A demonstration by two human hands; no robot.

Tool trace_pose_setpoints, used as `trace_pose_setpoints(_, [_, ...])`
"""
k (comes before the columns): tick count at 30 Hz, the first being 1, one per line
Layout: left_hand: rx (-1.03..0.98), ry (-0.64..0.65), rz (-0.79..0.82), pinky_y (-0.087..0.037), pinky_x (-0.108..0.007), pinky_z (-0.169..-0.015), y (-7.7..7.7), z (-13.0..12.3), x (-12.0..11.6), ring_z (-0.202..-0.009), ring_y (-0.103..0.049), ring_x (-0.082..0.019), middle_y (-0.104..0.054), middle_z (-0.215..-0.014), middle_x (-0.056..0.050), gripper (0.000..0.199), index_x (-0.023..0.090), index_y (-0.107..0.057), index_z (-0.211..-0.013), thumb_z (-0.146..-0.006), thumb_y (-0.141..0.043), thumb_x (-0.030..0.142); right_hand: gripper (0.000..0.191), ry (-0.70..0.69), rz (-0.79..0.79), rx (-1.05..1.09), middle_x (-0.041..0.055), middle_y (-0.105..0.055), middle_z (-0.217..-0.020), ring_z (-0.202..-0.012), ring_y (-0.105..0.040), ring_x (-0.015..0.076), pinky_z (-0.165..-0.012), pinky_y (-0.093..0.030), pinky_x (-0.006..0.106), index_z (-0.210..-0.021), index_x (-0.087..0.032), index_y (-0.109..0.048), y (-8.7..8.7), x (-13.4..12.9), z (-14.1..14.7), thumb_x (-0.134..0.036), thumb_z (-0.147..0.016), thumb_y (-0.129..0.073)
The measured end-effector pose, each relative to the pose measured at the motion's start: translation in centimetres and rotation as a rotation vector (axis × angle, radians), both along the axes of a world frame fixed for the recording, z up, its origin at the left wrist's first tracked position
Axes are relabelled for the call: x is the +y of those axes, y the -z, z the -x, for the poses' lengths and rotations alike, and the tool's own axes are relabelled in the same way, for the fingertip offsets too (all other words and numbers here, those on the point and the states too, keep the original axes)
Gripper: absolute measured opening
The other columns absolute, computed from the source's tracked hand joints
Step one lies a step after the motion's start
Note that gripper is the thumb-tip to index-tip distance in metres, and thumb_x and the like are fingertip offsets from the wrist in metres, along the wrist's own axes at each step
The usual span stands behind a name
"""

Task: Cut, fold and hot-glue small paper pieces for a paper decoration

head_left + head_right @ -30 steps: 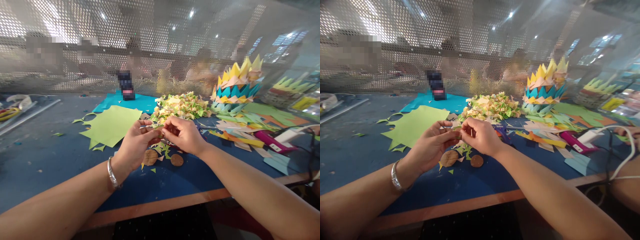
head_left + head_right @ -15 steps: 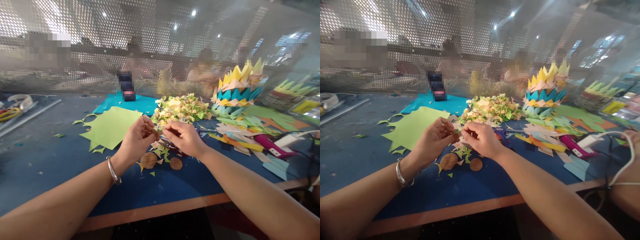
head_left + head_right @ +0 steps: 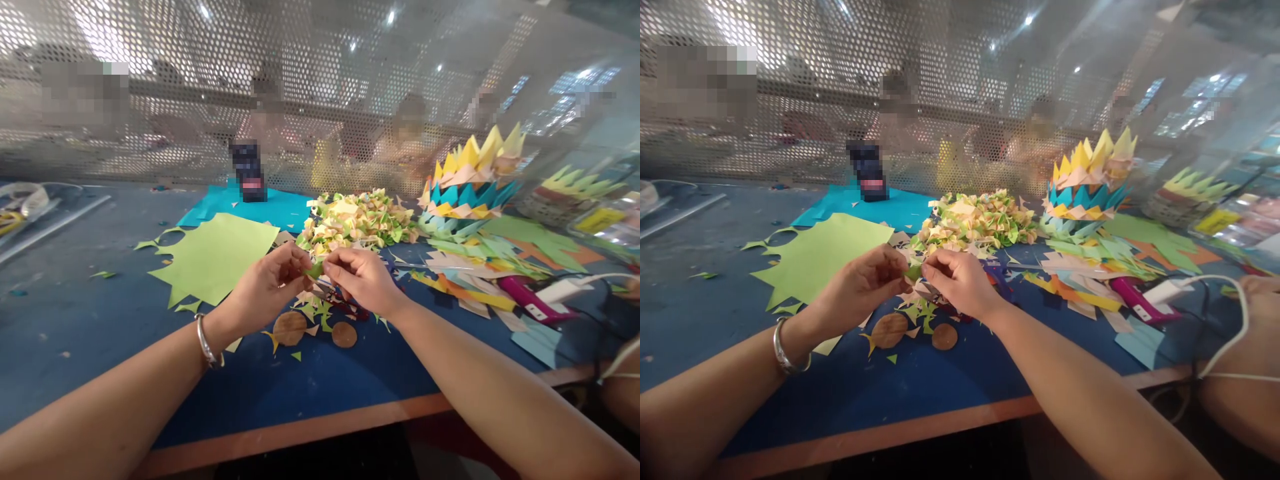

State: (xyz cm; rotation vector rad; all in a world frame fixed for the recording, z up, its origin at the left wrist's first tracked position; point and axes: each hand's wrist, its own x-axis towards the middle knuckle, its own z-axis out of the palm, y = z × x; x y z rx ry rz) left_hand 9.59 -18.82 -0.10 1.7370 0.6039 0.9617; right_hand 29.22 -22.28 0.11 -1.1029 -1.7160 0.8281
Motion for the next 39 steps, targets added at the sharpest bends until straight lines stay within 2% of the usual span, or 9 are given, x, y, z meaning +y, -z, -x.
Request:
trace_pose_setpoints(9, [-0.011,-0.175,0.024,-0.051,-0.028,-0.066,0.1,0.1,0.6,-0.071,-0.062,-0.014,-0.062,-0.076,0.0,0.018,0.018,-0.06,-0.087,-0.077,-0.073,0.024,0.022,0.143,-0.103,-0.267,-0.004,-0.049,-0.06,-0.049,-0.041,0.0073,-0.048,-0.032,0.024,-0.073,-0.018,-0.056,-0.6,0.3,-0.9,-0.031,-0.091,-0.06])
trace_pose_setpoints(16, [-0.032,-0.264,-0.032,-0.049,-0.029,-0.065,0.2,0.3,0.9,-0.07,-0.061,-0.014,-0.061,-0.075,0.001,0.018,0.018,-0.058,-0.086,-0.077,-0.071,0.025,0.018,0.314,0.032,-0.698,-0.0001,-0.062,-0.064,-0.053,-0.052,0.0117,-0.055,-0.036,0.028,-0.074,-0.02,-0.062,-2.9,-1.0,-4.4,-0.031,-0.089,-0.062])
trace_pose_setpoints(19, [-0.01,-0.265,-0.056,-0.048,-0.03,-0.063,0.2,0.3,0.8,-0.07,-0.062,-0.015,-0.061,-0.075,0.0,0.017,0.018,-0.057,-0.087,-0.079,-0.069,0.026,0.018,0.465,0.094,-0.862,0.0007,-0.064,-0.064,-0.054,-0.054,0.0143,-0.054,-0.035,0.028,-0.076,-0.021,-0.063,-2.7,-2.5,-6.5,-0.034,-0.088,-0.062])
trace_pose_setpoints(23, [0.028,-0.263,-0.081,-0.048,-0.031,-0.063,0.3,0.4,0.8,-0.07,-0.062,-0.016,-0.06,-0.076,0.0,0.016,0.018,-0.057,-0.089,-0.081,-0.067,0.028,0.015,0.514,0.142,-0.917,0.0031,-0.07,-0.077,-0.059,-0.057,0.0162,-0.055,-0.037,0.029,-0.086,-0.021,-0.064,-1.3,-4.1,-9.1,-0.036,-0.085,-0.064])
trace_pose_setpoints(25, [0.041,-0.27,-0.092,-0.048,-0.031,-0.062,0.3,0.4,0.9,-0.07,-0.061,-0.016,-0.06,-0.076,0.0,0.016,0.018,-0.058,-0.089,-0.081,-0.068,0.028,0.018,0.522,0.181,-0.896,0.0045,-0.072,-0.087,-0.06,-0.058,0.0156,-0.058,-0.04,0.029,-0.09,-0.021,-0.065,-0.5,-4.5,-10.2,-0.038,-0.083,-0.065])
trace_pose_setpoints(29, [0.051,-0.264,-0.089,-0.046,-0.03,-0.06,0.5,0.3,1.1,-0.067,-0.06,-0.015,-0.059,-0.074,0.0,0.017,0.018,-0.057,-0.088,-0.081,-0.068,0.029,0.024,0.456,0.303,-0.725,0.0037,-0.07,-0.079,-0.062,-0.06,0.0158,-0.057,-0.043,0.027,-0.088,-0.02,-0.065,1.0,-4.2,-11.7,-0.041,-0.078,-0.07])
trace_pose_setpoints(32, [0.045,-0.253,-0.08,-0.046,-0.03,-0.06,0.6,0.3,1.1,-0.068,-0.06,-0.015,-0.059,-0.074,0.0,0.017,0.018,-0.057,-0.088,-0.08,-0.069,0.028,0.024,0.483,0.35,-0.492,0.0019,-0.067,-0.074,-0.064,-0.06,0.0154,-0.054,-0.043,0.025,-0.086,-0.019,-0.064,1.6,-3.8,-11.9,-0.037,-0.073,-0.073])
trace_pose_setpoints(35, [0.038,-0.248,-0.072,-0.047,-0.03,-0.061,0.7,0.3,1.2,-0.07,-0.061,-0.016,-0.059,-0.076,0.0,0.017,0.019,-0.056,-0.088,-0.08,-0.068,0.028,0.031,0.516,0.461,-0.164,0.0,-0.064,-0.072,-0.056,-0.057,0.0127,-0.047,-0.041,0.023,-0.09,-0.018,-0.063,1.3,-4.0,-11.4,-0.039,-0.071,-0.075])
trace_pose_setpoints(39, [0.033,-0.252,-0.066,-0.048,-0.031,-0.064,0.7,0.4,1.2,-0.071,-0.06,-0.015,-0.058,-0.076,0.001,0.017,0.019,-0.056,-0.088,-0.081,-0.068,0.029,0.04,0.413,0.51,0.188,0.0003,-0.064,-0.078,-0.056,-0.056,0.0113,-0.05,-0.047,0.024,-0.091,-0.018,-0.062,-0.1,-4.8,-10.4,-0.039,-0.064,-0.083])
